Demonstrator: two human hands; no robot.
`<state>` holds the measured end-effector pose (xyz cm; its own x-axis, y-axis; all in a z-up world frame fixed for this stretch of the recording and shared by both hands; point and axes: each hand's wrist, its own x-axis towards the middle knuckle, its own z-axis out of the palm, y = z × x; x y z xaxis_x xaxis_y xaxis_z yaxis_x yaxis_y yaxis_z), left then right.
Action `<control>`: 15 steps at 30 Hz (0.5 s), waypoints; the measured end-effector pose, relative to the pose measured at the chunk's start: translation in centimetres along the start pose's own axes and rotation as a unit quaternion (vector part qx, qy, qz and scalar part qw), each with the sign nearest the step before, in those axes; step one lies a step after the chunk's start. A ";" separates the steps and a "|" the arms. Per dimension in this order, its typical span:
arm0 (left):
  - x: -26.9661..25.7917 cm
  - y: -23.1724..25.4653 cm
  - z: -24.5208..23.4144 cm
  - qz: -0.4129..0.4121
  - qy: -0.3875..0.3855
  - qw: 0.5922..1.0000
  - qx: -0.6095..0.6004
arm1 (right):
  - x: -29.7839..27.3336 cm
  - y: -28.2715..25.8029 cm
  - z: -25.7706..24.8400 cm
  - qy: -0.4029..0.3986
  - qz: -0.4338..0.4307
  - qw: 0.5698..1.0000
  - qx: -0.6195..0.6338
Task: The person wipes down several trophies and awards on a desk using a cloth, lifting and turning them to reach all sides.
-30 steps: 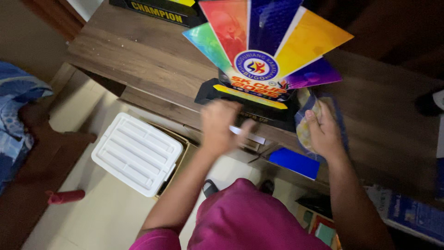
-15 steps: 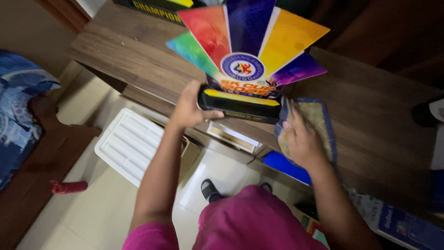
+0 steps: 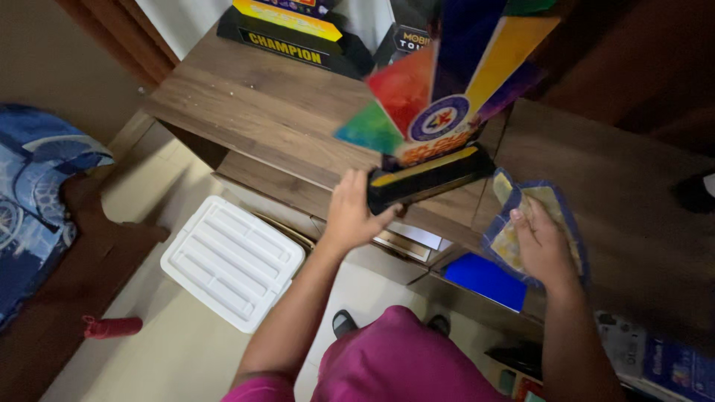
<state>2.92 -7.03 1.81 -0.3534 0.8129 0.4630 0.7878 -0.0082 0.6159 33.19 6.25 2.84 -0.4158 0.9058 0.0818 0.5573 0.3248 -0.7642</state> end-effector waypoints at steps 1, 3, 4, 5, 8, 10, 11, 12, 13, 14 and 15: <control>-0.2 0.1 -0.2 0.003 -0.001 1.000 -0.002 | 0.1 0.2 0.3 0.003 0.001 1.000 0.000; -0.6 0.1 -0.4 0.018 -0.015 0.998 -0.059 | 0.2 0.4 0.9 0.023 0.054 0.998 -0.012; -0.8 0.0 -0.6 0.021 -0.018 0.998 -0.061 | 0.4 0.5 1.1 0.027 0.057 0.998 -0.012; -0.9 0.0 -0.8 0.012 -0.033 0.997 -0.069 | 0.5 0.7 1.2 0.034 0.115 0.993 -0.013; -1.3 0.4 -1.3 0.006 -0.049 0.995 -0.085 | 0.5 1.7 2.0 0.073 0.087 0.992 0.061; -1.5 0.8 -1.8 0.010 -0.044 0.995 -0.092 | 0.6 2.1 2.5 0.107 -0.007 0.985 0.133; -1.8 1.1 -2.1 0.023 -0.047 0.993 -0.111 | 0.8 1.9 2.7 0.124 -0.018 0.976 0.178; -1.8 1.1 -2.3 0.035 -0.050 0.990 -0.129 | 1.0 1.5 2.8 0.141 -0.030 0.964 0.221; -1.7 0.9 -2.4 0.036 -0.050 0.990 -0.129 | 1.2 0.9 2.9 0.142 -0.031 0.964 0.221; -1.6 0.5 -2.5 0.010 -0.105 0.988 -0.112 | 1.6 0.2 2.7 0.191 -0.001 0.950 0.246; -1.8 0.1 -2.6 -0.020 -0.161 0.982 -0.093 | 1.9 -0.7 2.3 0.235 0.033 0.933 0.270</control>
<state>2.34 -10.02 2.65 -0.1808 0.9564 0.2293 0.6600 -0.0549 0.7493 30.35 7.11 2.07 0.0386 0.9794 0.1984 0.0752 0.1952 -0.9779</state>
